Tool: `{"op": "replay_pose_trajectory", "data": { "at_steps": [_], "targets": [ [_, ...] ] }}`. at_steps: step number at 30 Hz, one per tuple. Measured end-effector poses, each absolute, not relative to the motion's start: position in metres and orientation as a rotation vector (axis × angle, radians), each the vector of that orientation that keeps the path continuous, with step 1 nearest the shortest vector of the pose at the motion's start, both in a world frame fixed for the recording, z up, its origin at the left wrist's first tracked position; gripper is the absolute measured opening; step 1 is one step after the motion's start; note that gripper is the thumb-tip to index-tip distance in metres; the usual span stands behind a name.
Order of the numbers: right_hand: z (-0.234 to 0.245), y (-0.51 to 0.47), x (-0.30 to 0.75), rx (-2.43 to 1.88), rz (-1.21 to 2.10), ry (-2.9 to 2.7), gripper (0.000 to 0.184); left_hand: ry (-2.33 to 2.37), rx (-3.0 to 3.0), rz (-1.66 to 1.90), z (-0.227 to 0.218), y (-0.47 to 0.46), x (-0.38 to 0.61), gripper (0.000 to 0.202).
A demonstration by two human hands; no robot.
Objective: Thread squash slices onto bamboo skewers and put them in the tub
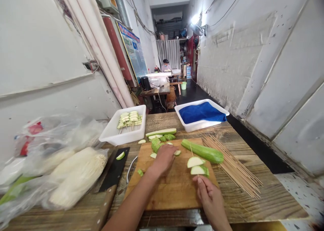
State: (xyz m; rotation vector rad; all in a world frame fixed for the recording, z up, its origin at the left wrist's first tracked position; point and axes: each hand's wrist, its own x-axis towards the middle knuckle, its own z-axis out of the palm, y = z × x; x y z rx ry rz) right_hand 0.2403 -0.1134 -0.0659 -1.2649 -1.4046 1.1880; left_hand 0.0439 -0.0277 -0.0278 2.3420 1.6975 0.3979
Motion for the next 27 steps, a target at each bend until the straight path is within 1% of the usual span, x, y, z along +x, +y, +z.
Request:
{"op": "replay_pose_trajectory", "data": {
  "at_steps": [3,5,9,11,13,16,19,22,27],
  "targets": [
    [-0.068,-0.114,0.241,-1.265,1.163,-1.447,0.038,1.583,2.261,0.531,-0.028,-0.023,0.041,0.023],
    [-0.07,-0.115,0.24,-1.249,1.172,-1.451,0.038,1.507,2.098,0.691,-0.026,-0.023,0.04,0.023],
    [-0.073,-0.115,0.237,-1.173,1.178,-1.496,0.036,1.282,1.315,1.056,-0.017,-0.029,0.042,0.031],
    [-0.072,-0.116,0.236,-1.127,1.125,-1.572,0.034,1.14,0.968,1.082,-0.012,-0.032,0.043,0.027],
    [-0.07,-0.115,0.236,-1.085,1.062,-1.647,0.031,1.046,0.788,1.093,-0.009,-0.035,0.043,0.027],
    [-0.066,-0.114,0.236,-1.046,1.023,-1.727,0.031,0.979,0.659,1.162,-0.008,-0.037,0.04,0.021],
    [-0.064,-0.114,0.236,-1.047,1.01,-1.761,0.031,1.011,0.712,1.147,-0.009,-0.038,0.038,0.014],
    [-0.062,-0.114,0.235,-1.05,1.016,-1.786,0.03,1.049,0.761,1.134,-0.01,-0.04,0.036,0.022],
    [-0.063,-0.112,0.234,-1.064,1.056,-1.805,0.03,1.046,0.64,1.14,-0.013,-0.04,0.034,0.017]
  ]
}}
